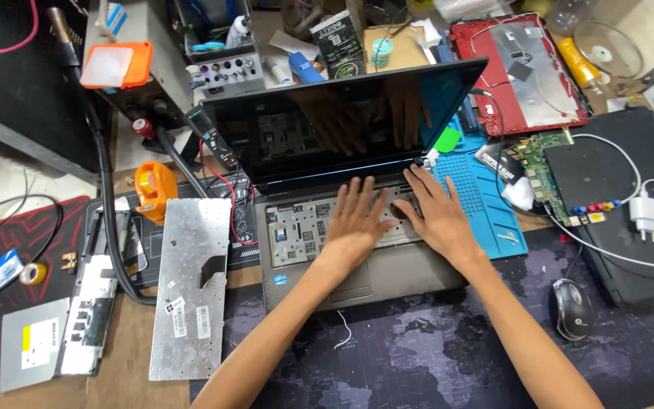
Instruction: Disassembling and reassembling a laptop keyboard and chassis on a repair bench
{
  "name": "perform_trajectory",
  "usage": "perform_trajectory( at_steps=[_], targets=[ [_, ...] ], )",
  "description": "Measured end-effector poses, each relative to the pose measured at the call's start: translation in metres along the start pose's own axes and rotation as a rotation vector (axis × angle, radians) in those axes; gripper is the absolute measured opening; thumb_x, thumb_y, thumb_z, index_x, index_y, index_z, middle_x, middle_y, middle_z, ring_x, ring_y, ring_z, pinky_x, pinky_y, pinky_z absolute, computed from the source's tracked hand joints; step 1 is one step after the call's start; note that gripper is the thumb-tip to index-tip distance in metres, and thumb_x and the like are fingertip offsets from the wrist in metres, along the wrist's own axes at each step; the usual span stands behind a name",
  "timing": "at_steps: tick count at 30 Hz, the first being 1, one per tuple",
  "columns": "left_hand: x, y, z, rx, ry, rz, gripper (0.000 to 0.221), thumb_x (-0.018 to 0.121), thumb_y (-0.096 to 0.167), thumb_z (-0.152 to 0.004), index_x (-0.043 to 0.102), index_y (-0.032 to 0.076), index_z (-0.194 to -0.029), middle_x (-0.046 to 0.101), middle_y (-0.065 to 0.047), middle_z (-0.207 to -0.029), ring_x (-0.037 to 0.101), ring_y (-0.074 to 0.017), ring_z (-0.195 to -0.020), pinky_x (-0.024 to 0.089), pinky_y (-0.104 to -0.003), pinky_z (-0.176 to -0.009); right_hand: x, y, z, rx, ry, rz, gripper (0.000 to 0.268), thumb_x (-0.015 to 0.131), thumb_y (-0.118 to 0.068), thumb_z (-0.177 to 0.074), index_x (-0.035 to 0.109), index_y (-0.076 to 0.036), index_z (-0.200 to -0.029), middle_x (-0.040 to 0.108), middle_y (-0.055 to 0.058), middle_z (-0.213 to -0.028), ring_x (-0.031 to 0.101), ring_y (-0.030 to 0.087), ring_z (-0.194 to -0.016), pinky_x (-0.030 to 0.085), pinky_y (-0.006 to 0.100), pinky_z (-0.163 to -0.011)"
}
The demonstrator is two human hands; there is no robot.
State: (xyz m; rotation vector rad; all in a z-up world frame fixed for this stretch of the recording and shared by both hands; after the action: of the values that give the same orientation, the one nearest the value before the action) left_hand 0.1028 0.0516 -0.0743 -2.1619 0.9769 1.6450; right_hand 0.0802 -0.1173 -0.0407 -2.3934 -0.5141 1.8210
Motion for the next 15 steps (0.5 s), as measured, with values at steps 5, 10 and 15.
perform_trajectory(
  at_steps=[5,10,15],
  targets=[
    [0.026,0.018,-0.026,0.051,0.12,-0.016,0.068,0.029,0.058,-0.105,0.044,0.013,-0.153,0.052,-0.02,-0.149,0.043,-0.0459,-0.142,0.023,-0.06,-0.12,0.013,0.018,0.002,0.038,-0.012,-0.115,0.052,0.054,-0.026,-0.103,0.044,-0.017,-0.153,0.041,0.002,-0.157,0.038,0.025,-0.147,0.031,0.061,-0.116],
    [0.037,0.024,-0.029,0.045,0.068,-0.139,0.068,0.028,0.056,-0.106,0.038,0.011,-0.156,0.043,-0.016,-0.158,0.036,-0.0465,-0.145,0.015,-0.064,-0.122,-0.009,0.005,-0.003,0.004,0.061,-0.303,0.041,0.048,-0.01,-0.106,0.053,-0.007,-0.147,0.051,0.013,-0.15,0.045,0.033,-0.142,0.039,0.052,-0.113],
    [0.035,0.024,-0.028,0.037,0.056,-0.157,0.068,0.029,0.055,-0.106,0.037,0.011,-0.157,0.038,-0.015,-0.16,0.031,-0.0455,-0.148,0.011,-0.065,-0.123,-0.012,0.004,-0.002,0.008,0.073,-0.329,0.038,0.049,-0.009,-0.107,0.055,-0.003,-0.144,0.053,0.016,-0.148,0.047,0.035,-0.14,0.044,0.046,-0.11]
  ],
)
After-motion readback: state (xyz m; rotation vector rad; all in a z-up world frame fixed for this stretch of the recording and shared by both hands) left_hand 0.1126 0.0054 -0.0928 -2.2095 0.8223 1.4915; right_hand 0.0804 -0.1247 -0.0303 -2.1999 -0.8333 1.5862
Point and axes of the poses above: each hand's wrist, its own z-axis away from the middle knuckle, its own x-axis out of the palm, y = z × x, the point moved 3 cm from there along -z, towards the middle knuckle
